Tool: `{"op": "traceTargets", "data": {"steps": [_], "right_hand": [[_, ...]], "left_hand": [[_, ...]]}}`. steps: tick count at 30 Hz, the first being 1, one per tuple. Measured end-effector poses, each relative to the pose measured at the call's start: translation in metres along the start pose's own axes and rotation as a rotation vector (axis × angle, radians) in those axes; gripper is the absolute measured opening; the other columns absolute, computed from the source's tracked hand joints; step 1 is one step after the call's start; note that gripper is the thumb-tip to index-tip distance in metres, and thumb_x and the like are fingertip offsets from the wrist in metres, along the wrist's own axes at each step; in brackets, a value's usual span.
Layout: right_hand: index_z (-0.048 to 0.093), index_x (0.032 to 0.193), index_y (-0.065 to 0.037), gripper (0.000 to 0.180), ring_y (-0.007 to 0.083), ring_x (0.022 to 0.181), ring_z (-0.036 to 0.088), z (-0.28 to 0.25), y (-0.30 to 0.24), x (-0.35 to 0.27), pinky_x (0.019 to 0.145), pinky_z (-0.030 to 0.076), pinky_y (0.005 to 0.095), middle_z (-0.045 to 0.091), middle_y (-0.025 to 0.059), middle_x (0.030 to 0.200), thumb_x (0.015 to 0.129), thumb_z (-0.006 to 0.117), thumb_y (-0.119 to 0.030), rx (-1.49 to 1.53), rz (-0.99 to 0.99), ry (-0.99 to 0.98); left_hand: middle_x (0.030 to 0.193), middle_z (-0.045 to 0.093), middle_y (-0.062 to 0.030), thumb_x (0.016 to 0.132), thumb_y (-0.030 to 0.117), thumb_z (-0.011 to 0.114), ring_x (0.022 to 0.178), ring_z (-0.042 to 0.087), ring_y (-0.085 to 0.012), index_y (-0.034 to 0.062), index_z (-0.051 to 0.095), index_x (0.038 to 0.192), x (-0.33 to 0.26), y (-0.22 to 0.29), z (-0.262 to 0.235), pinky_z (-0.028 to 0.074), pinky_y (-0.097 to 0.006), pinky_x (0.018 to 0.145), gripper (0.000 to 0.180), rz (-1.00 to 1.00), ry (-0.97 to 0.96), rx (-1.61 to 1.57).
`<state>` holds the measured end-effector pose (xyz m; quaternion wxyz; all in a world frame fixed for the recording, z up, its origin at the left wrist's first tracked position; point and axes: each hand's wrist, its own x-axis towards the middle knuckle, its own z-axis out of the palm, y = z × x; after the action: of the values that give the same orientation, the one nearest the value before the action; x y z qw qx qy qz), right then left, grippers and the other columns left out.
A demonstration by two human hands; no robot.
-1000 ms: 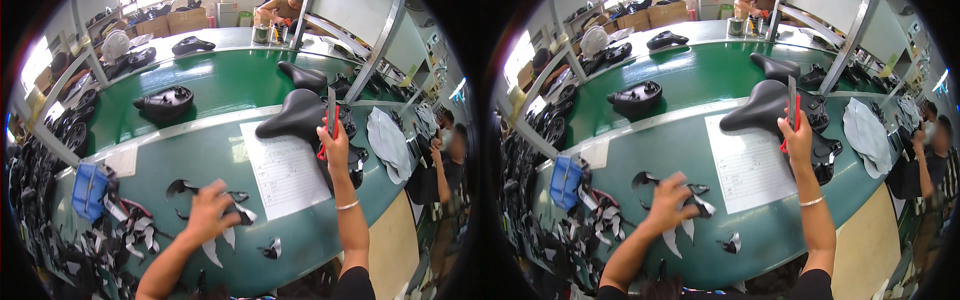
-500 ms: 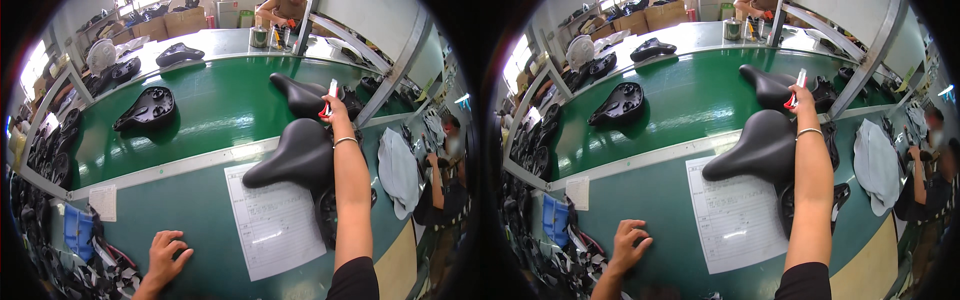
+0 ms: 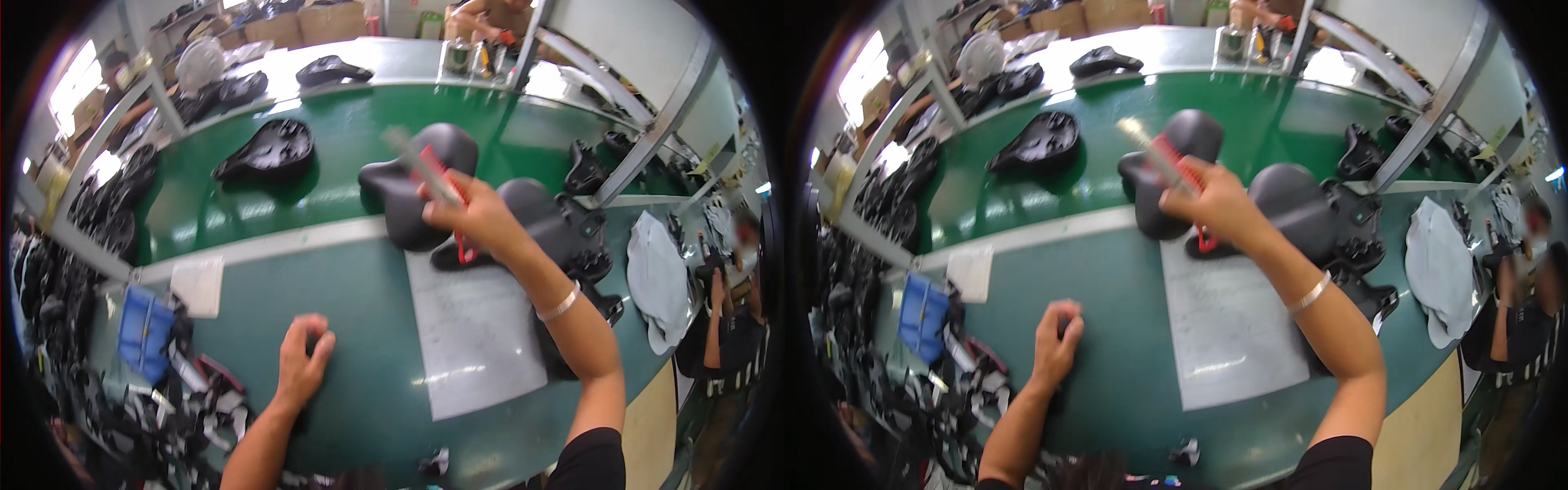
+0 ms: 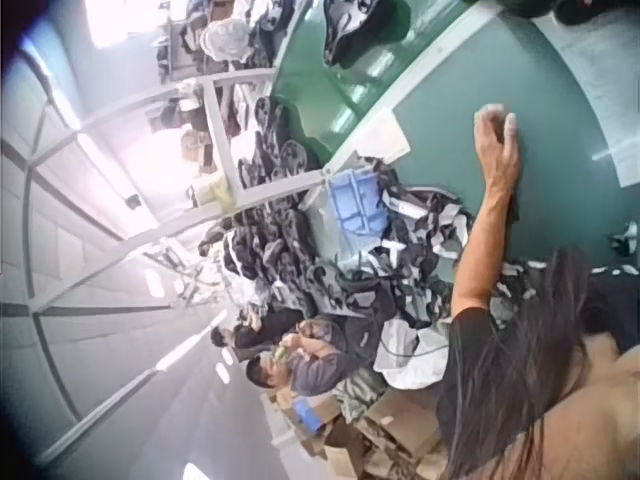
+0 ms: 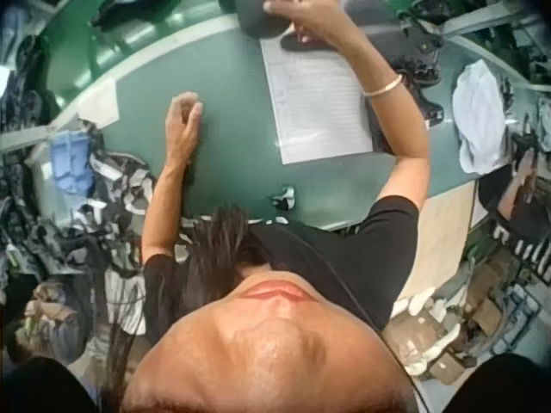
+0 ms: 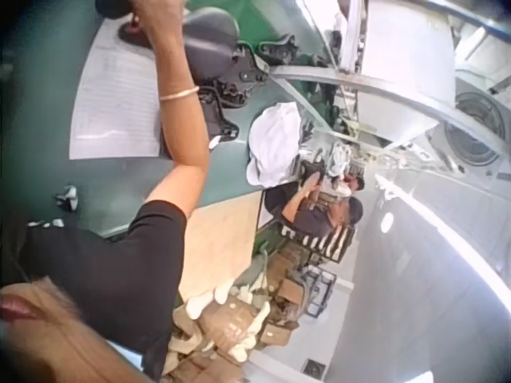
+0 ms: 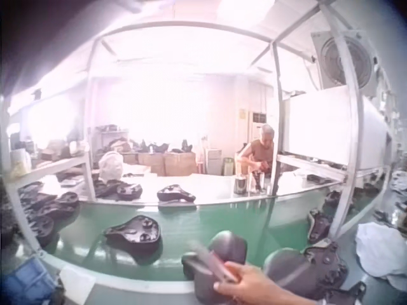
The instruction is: The person uses a red utility knife to trim excess black rubber or plastic material from the underside of a bicycle seat. They repeatedly cut along the edges and remove the resulting strips, placing the trimmed pieces on the green workbench. The person handles multiple seats, moving them into position and discarding the waste material.
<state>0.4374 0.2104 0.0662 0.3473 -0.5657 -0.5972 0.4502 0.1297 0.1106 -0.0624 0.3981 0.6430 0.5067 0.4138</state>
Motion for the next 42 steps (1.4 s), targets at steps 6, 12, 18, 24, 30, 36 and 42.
{"op": "traceTargets", "data": {"steps": [6,12,18,24,30,36,42], "right_hand": [[0.068,0.098,-0.015,0.039,0.0275,0.087,0.054,0.145,0.010,-0.169,0.069,0.050,0.0370,0.049,0.0145,0.100,0.060,0.075,-0.013,-0.793,-0.727,-0.271],[0.060,0.117,-0.010,0.048,0.0298,0.090,0.062,0.179,0.022,-0.240,0.077,0.052,0.0364,0.060,0.0123,0.107,0.072,0.076,-0.008,-0.260,-0.473,-0.320],[0.054,0.130,-0.015,0.055,0.0214,0.060,0.058,0.149,0.040,-0.242,0.054,0.048,0.0331,0.066,0.0092,0.093,0.078,0.069,-0.007,-0.493,-0.582,0.095],[0.050,0.136,-0.024,0.061,0.0200,0.050,0.048,0.135,0.004,-0.215,0.045,0.040,0.0328,0.045,0.0043,0.064,0.079,0.062,-0.007,-1.046,-0.738,-0.222],[0.038,0.143,-0.017,0.070,0.0304,0.052,0.053,0.178,0.036,-0.292,0.047,0.044,0.0399,0.053,0.0129,0.070,0.080,0.061,-0.001,-0.848,-0.368,-0.098],[0.035,0.142,-0.008,0.061,0.0438,0.079,0.063,0.233,0.032,-0.347,0.069,0.051,0.0417,0.064,0.0259,0.100,0.086,0.057,0.001,-0.465,-0.026,0.033],[0.039,0.139,-0.006,0.061,0.0253,0.087,0.067,0.232,0.016,-0.292,0.075,0.053,0.0323,0.064,0.0188,0.109,0.084,0.066,-0.004,-0.191,-0.228,0.319]], "left_hand": [[0.121,0.057,-0.0111,0.096,0.052,0.044,0.108,0.059,-0.0204,0.0016,0.037,0.135,-0.002,0.011,-0.043,0.050,-0.036,0.090,0.064,-0.471,-0.245,-1.178],[0.113,0.060,-0.0119,0.088,0.034,0.063,0.094,0.064,-0.0201,-0.0008,0.045,0.128,-0.061,0.021,-0.081,0.055,-0.033,0.081,0.056,-0.491,-0.194,-0.901],[0.099,0.062,-0.0097,0.083,0.026,0.065,0.082,0.063,-0.0155,-0.0024,0.052,0.119,-0.075,0.045,-0.111,0.053,-0.027,0.073,0.048,-0.521,-0.293,-0.637],[0.093,0.062,-0.0095,0.078,0.026,0.065,0.076,0.060,-0.0139,-0.0047,0.056,0.110,-0.056,0.070,-0.112,0.051,-0.025,0.069,0.046,-0.440,-0.441,-0.320],[0.093,0.060,-0.0070,0.079,0.023,0.062,0.078,0.057,-0.0109,-0.0053,0.056,0.109,-0.074,0.066,-0.116,0.048,-0.024,0.070,0.042,-0.369,-0.359,-0.253],[0.093,0.059,-0.0073,0.080,0.024,0.062,0.079,0.056,-0.0121,-0.0046,0.054,0.113,-0.129,0.073,-0.115,0.048,-0.026,0.070,0.044,-0.414,-0.049,-0.370],[0.097,0.058,-0.0089,0.080,0.025,0.066,0.085,0.055,-0.0142,-0.0053,0.052,0.116,-0.172,0.063,-0.115,0.048,-0.028,0.076,0.049,-0.404,0.179,-0.503]]}}
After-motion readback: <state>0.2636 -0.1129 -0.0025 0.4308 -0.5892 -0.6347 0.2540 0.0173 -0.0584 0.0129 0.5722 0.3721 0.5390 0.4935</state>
